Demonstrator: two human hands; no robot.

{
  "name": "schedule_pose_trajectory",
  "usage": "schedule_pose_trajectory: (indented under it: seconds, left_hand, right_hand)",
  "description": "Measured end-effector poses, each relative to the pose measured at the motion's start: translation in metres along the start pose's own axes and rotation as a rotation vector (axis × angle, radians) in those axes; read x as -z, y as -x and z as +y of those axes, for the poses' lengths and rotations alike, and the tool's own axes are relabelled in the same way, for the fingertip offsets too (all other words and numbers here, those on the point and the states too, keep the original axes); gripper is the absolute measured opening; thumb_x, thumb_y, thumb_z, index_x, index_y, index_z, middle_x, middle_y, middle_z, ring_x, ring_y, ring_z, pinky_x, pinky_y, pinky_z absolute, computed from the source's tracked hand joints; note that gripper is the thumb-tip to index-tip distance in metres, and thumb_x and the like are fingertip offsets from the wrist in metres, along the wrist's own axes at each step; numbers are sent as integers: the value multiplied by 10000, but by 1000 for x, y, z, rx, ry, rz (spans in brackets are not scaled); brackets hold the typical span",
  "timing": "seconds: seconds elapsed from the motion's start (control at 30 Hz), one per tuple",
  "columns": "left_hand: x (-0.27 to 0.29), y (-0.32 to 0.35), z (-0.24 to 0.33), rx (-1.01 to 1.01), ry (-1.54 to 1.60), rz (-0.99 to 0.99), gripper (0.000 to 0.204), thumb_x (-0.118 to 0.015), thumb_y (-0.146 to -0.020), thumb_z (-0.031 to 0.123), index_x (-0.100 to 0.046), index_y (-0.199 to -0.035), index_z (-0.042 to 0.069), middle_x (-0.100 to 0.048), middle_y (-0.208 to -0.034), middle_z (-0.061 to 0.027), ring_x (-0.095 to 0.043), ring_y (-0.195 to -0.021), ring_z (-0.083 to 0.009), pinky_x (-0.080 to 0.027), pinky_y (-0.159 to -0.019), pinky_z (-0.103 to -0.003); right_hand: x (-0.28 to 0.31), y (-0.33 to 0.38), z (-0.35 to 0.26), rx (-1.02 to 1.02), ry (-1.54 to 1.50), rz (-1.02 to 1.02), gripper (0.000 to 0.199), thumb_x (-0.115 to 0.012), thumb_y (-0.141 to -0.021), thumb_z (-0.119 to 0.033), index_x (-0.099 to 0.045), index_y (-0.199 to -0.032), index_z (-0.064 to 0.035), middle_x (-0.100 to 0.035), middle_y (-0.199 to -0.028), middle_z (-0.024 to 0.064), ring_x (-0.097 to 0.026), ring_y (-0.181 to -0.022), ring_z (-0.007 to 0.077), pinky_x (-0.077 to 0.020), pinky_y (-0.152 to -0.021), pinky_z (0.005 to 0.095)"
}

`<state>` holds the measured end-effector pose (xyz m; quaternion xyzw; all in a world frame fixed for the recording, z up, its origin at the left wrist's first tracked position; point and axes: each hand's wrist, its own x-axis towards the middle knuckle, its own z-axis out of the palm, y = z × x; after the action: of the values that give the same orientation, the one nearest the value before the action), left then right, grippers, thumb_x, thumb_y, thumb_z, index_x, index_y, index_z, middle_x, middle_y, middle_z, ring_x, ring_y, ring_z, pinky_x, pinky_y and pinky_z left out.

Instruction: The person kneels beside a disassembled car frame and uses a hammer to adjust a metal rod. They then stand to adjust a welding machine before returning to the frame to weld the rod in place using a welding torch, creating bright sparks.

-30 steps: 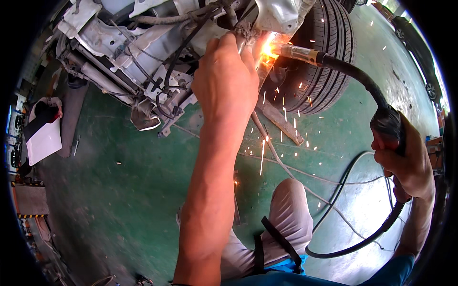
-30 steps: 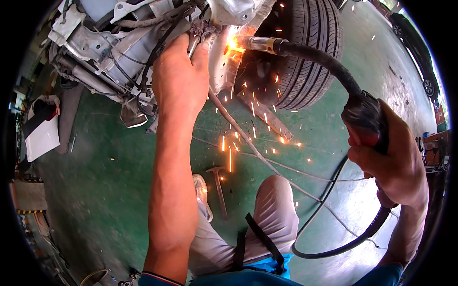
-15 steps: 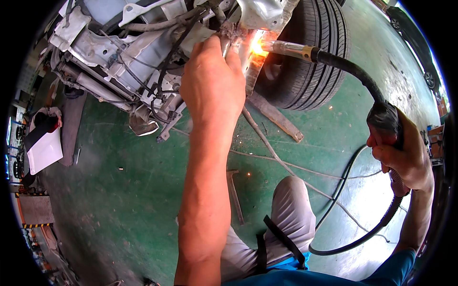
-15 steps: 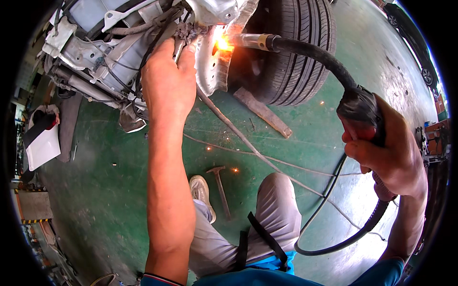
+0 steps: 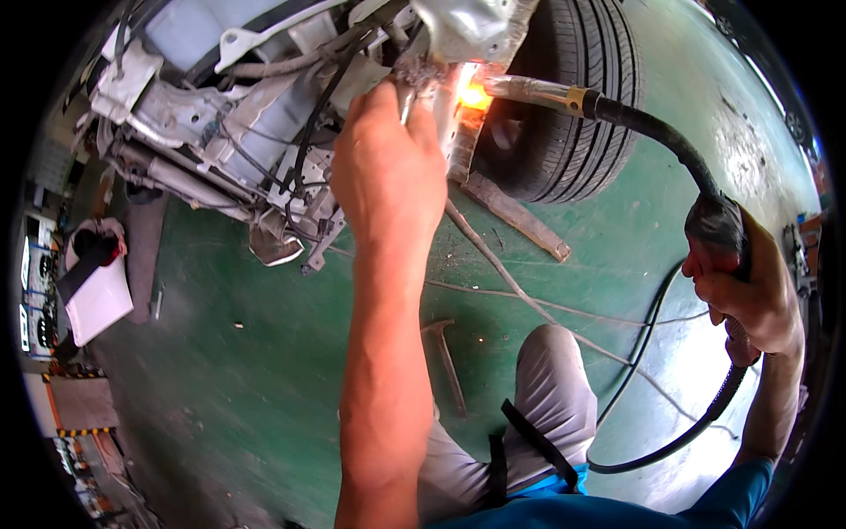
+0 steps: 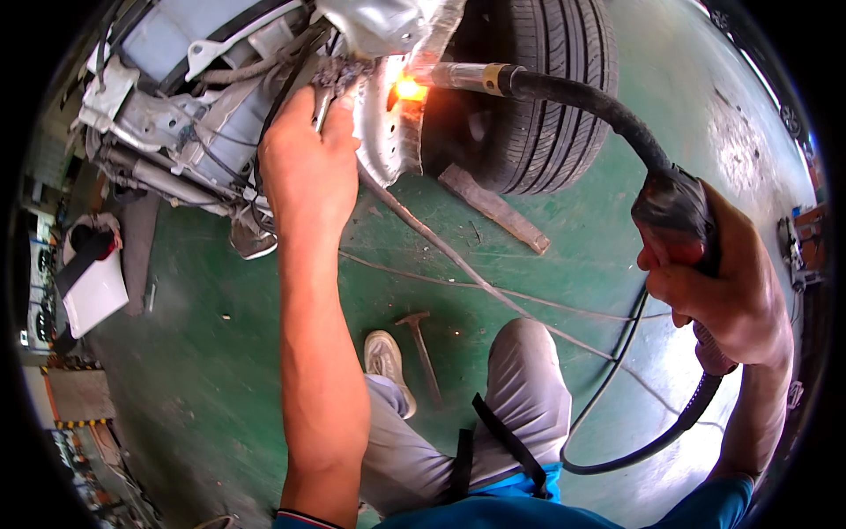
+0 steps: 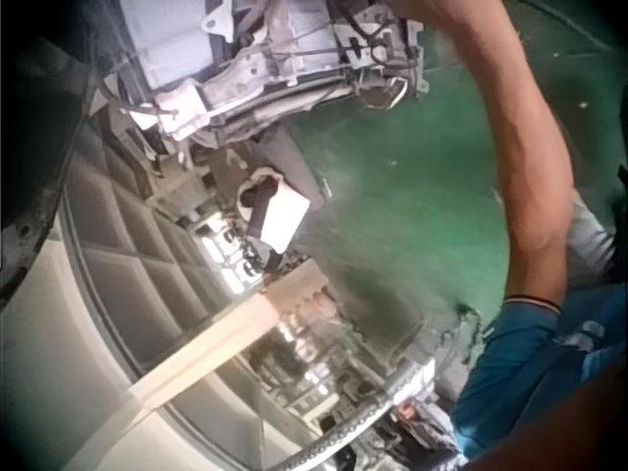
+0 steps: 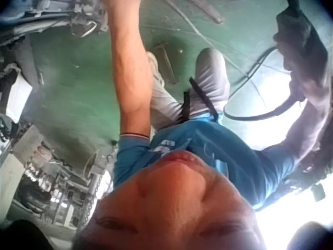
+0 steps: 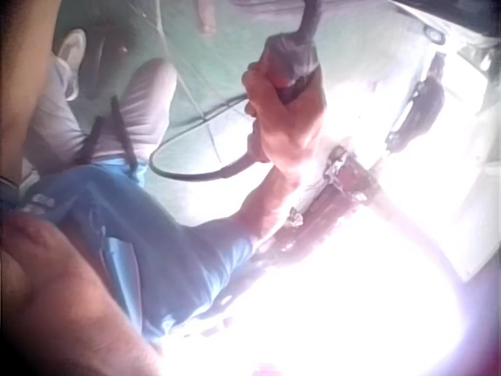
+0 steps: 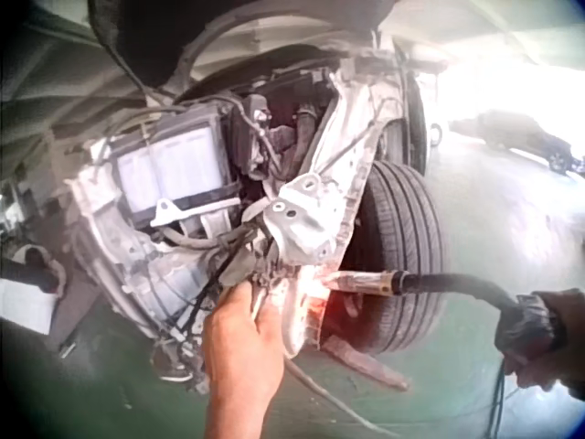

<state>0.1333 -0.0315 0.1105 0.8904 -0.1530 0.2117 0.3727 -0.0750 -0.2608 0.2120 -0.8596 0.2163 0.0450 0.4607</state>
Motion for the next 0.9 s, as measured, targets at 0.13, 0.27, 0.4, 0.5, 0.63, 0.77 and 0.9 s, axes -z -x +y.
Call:
schedule_pose_trajectory:
  seconds: [0.13,0.27,0.4,0.5,0.63,0.77,0.9]
  left_hand:
    - [-2,-2,1,14,83,-21,229,-617,-912,163,-652,-1053,-13,-664,-1039,-225,-636,-948,-443,-488,-821,-503]
    - [-2,-2,-2,-3,74,-11,213,-616,-917,147,-647,-1014,-39,-671,-930,-263,-638,-867,-449,-483,-777,-493]
    - [0,0,7,-45,103,-5,227,-600,-937,136,-639,-1031,-66,-680,-878,-237,-648,-781,-360,-484,-754,-434]
    - [-1,1,6,-41,98,-1,243,-594,-938,132,-644,-1067,-67,-698,-914,-224,-637,-781,-322,-487,-777,-406]
    - [-2,1,6,-70,96,-8,252,-589,-938,129,-646,-1093,-62,-714,-938,-188,-633,-796,-287,-485,-803,-401]
    - [-2,1,7,-58,98,-13,257,-590,-941,135,-644,-1091,-67,-709,-944,-192,-630,-803,-293,-483,-806,-400]
    - [-5,-1,-2,-70,128,-18,265,-594,-945,146,-640,-1083,-75,-705,-940,-199,-623,-796,-293,-482,-803,-399]
  right_hand:
    - [0,13,23,-60,-90,6,459,-689,-689,-50,-567,-1124,28,-658,-847,99,-602,-603,128,-490,-518,262]
    - [-7,22,62,-60,-163,-12,444,-691,-662,-69,-577,-1081,23,-658,-847,101,-604,-597,142,-498,-532,276]
    - [-24,30,93,-73,-231,48,430,-709,-645,-79,-589,-1048,12,-655,-845,96,-612,-679,167,-494,-633,303]
    - [-31,34,102,-134,-314,10,429,-748,-649,-106,-593,-1033,5,-647,-840,91,-602,-710,176,-484,-674,311]
    - [-41,41,122,-142,-351,2,438,-791,-660,-130,-585,-1022,8,-639,-818,86,-592,-697,171,-484,-658,312]
    - [-40,43,127,-163,-381,-41,431,-793,-670,-120,-579,-1019,14,-637,-813,87,-594,-690,172,-488,-657,317]
    - [-49,48,136,-70,-345,12,427,-787,-668,-105,-575,-1017,18,-641,-814,92,-600,-688,180,-491,-660,317]
